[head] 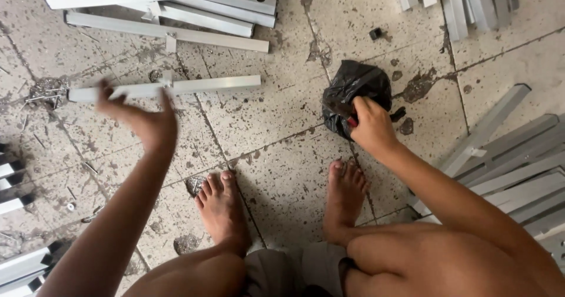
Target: Removing plastic inserts from the ends of aluminum profiles using pliers
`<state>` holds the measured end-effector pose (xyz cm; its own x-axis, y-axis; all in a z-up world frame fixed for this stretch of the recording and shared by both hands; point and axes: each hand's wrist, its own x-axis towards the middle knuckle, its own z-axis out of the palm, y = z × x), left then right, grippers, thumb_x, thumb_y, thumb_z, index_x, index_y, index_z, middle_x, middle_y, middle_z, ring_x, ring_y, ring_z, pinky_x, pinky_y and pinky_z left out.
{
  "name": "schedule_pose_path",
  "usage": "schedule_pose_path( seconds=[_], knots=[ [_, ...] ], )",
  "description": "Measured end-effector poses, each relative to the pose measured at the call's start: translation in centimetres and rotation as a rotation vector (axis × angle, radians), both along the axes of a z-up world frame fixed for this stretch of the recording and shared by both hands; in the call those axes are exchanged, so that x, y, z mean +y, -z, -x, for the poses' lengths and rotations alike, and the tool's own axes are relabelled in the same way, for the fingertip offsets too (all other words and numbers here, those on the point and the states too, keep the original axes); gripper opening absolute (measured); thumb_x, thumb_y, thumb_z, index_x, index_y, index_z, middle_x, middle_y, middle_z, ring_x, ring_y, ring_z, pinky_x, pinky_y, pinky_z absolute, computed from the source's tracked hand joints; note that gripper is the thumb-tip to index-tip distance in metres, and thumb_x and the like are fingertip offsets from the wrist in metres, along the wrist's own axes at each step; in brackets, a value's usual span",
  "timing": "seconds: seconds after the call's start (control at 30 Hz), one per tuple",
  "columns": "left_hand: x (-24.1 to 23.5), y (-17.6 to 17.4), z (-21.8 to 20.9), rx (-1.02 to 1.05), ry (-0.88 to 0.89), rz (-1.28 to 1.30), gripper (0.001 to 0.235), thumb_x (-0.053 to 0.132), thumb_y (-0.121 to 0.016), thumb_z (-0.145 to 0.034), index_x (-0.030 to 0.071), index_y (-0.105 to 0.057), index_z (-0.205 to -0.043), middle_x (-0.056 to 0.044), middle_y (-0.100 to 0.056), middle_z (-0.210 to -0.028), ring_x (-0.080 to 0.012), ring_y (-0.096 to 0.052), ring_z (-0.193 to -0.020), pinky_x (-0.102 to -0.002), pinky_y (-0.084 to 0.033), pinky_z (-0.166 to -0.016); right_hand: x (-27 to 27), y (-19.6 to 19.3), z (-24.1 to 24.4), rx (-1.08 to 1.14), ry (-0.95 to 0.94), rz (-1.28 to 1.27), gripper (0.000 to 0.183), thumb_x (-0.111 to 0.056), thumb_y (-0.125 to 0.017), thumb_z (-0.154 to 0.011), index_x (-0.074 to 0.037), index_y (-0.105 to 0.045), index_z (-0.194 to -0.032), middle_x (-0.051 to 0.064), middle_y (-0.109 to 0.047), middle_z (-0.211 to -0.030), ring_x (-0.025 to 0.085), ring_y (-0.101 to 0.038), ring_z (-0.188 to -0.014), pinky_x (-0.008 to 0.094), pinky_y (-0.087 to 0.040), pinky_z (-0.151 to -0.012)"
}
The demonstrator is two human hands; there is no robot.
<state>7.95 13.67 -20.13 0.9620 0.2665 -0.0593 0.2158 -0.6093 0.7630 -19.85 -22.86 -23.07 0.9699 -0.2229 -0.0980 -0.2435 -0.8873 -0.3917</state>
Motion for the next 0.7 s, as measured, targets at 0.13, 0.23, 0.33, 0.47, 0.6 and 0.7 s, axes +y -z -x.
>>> schedule_pose_path(
  seconds=[0.13, 0.23, 0.33, 0.47, 0.6, 0.7],
  knots=[
    [-6.5, 0.5, 0.9, -0.254, 0.983, -0.294, 0.072, 0.014, -0.082, -0.08, 0.004, -0.046, -0.142, -0.019, -0.048, -0.135, -0.042, -0.043, -0.129, -0.052, -0.033, -0.108, 1.1, -0.3, -0.9, 0.014, 0.155, -0.083, 0.016, -0.002, -0.071, -0.08, -0.004, -0.056, -0.086, 0.014, -0.056, -0.072, 0.038, -0.065, -0.072, 0.046, -0.055, -0.064],
    [-9.1, 3.8, 0.9, -0.327, 1.239, -0.625, 0.065, 0.038, -0.084, -0.079, 0.017, -0.06, -0.136, -0.007, -0.051, -0.135, -0.0335, -0.047, -0.128, -0.047, -0.039, -0.103, 0.7, 0.2, -1.1, 0.034, 0.183, -0.114, 0.012, -0.003, -0.067, -0.085, -0.005, -0.056, -0.086, 0.013, -0.056, -0.074, 0.039, -0.065, -0.074, 0.046, -0.055, -0.065],
    [-10.1, 4.7, 1.0, -0.471, 1.253, -0.548, 0.046, 0.032, -0.081, -0.083, 0.018, -0.066, -0.124, -0.006, -0.054, -0.131, -0.0314, -0.051, -0.125, -0.044, -0.045, -0.097, 0.1, -1.0, 0.0, 0.027, 0.225, -0.155, 0.013, 0.0, -0.07, -0.081, -0.003, -0.058, -0.086, 0.015, -0.056, -0.071, 0.038, -0.065, -0.071, 0.045, -0.054, -0.063],
    [-10.4, -1.7, 1.6, -0.596, 1.379, -0.231, 0.03, 0.023, -0.07, -0.097, 0.011, -0.064, -0.123, -0.01, -0.071, -0.1, -0.0287, -0.074, -0.085, -0.039, -0.061, -0.074, -1.3, -7.3, 1.4, -0.152, 0.338, -0.34, 0.022, -0.003, -0.08, -0.079, -0.004, -0.06, -0.085, 0.018, -0.071, -0.087, 0.028, -0.068, -0.074, 0.036, -0.052, -0.062],
    [-13.1, -10.7, 5.4, -0.519, 1.401, 0.159, 0.031, 0.023, -0.075, -0.093, 0.008, -0.063, -0.117, -0.011, -0.072, -0.097, -0.0313, -0.075, -0.08, -0.041, -0.062, -0.068, 0.6, -20.1, -3.1, -0.336, 0.246, -0.485, 0.04, -0.008, -0.081, -0.089, -0.009, -0.042, -0.078, 0.015, -0.076, -0.103, 0.014, -0.069, -0.078, 0.023, -0.052, -0.066],
    [-13.5, -19.6, 7.4, -0.371, 1.484, 0.465, 0.03, 0.013, -0.071, -0.092, -0.003, -0.057, -0.114, -0.01, -0.067, -0.089, -0.0169, -0.066, -0.058, -0.028, -0.06, -0.054, 2.5, -26.6, -4.6, -0.507, -0.039, -0.737, 0.041, 0.012, -0.068, -0.083, -0.015, -0.039, -0.094, 0.011, -0.066, -0.108, 0.022, -0.067, -0.119, 0.033, -0.061, -0.104]
  ],
)
